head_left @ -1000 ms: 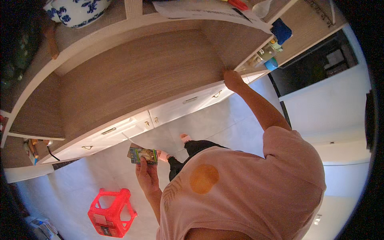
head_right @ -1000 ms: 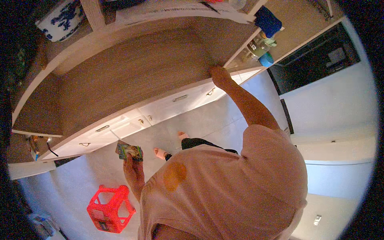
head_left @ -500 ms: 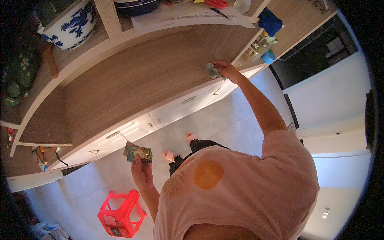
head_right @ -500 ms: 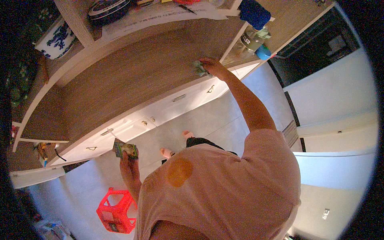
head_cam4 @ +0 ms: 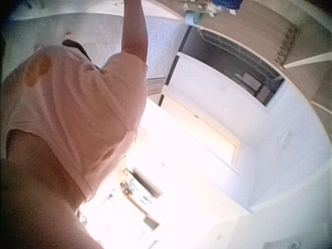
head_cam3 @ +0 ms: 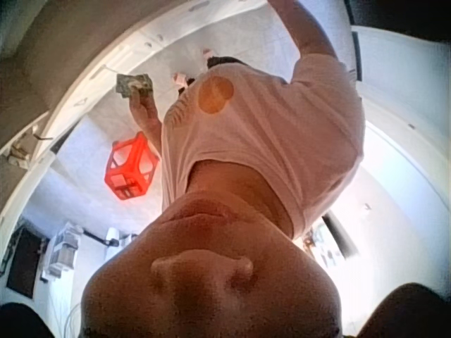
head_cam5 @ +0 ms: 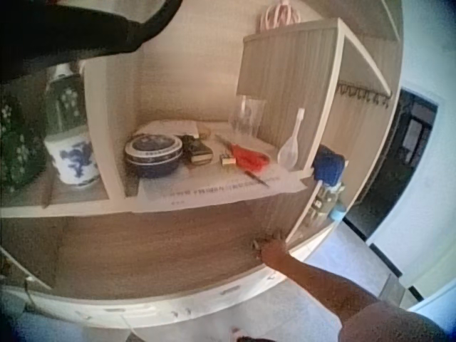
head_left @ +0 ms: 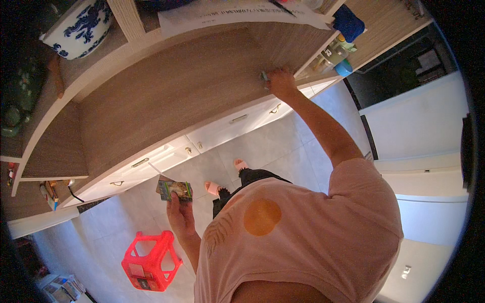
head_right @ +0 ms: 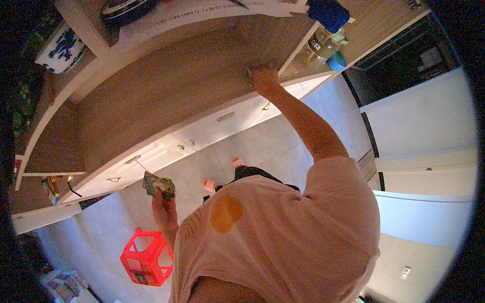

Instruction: The person cleans a wooden shelving unit by first removing various items like boxes, bottles, and papers. They then wipe the empty shelves with a cloth and proceed to place the items back onto the shelves in an organized manner.

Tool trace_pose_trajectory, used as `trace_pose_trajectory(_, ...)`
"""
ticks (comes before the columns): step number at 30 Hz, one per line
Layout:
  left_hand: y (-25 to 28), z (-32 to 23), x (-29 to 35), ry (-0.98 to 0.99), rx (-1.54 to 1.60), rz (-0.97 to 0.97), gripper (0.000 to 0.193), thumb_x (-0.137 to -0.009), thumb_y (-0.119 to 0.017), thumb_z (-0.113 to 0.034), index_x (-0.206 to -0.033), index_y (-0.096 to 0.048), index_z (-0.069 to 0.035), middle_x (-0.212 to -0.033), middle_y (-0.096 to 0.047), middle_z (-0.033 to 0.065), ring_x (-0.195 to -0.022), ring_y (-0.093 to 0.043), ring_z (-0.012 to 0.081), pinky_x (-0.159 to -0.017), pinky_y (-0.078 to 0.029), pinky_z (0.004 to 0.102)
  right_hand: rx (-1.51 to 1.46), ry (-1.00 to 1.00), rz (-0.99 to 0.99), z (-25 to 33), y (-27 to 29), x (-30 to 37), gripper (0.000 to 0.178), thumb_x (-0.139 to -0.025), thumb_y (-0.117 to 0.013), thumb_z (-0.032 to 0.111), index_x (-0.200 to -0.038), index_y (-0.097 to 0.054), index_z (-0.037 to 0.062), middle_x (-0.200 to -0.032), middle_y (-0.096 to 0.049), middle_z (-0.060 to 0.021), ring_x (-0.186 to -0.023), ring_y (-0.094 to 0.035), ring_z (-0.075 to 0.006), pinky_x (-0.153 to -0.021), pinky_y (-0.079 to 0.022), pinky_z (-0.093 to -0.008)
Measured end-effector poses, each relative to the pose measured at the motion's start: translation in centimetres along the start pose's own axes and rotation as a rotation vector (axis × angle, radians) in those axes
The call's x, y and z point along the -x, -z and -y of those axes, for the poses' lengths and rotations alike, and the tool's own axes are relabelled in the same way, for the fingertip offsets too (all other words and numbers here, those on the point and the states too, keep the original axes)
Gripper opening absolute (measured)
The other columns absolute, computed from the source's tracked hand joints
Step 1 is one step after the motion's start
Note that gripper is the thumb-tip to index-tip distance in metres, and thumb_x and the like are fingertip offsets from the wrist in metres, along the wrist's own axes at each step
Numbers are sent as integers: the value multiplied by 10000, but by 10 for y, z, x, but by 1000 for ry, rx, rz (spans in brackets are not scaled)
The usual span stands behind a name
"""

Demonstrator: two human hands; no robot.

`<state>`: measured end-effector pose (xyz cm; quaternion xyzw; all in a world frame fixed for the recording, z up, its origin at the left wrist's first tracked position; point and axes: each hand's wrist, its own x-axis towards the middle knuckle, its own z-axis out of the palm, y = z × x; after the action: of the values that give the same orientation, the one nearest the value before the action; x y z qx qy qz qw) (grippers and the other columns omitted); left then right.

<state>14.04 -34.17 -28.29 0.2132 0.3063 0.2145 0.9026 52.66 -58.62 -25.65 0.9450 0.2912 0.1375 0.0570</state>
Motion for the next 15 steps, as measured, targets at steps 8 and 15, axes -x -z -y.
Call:
trace_pose_trajectory(8,7,4,-11,43,-7,18,359,-862,-469,-103,-1183,-358,14,-1117,-482,127,-1011,-499,242,-902,-409,400,-589,55,256,-25,1,-2,317,-734,-562,206,-1026,-533,85,-942,-577,-186,-836,-564,-356,-730,-469,-421)
trace_pose_trajectory(15,-3,4,-16,72,48,66,372,-860,-475,-108,-1191,-355,11,-1121,-483,132,-1014,-498,242,-908,-402,396,214,45,175,-47,-62,8,259,-720,-549,168,-935,-571,25,-929,-562,-197,-861,-551,-329,-732,-458,-401)
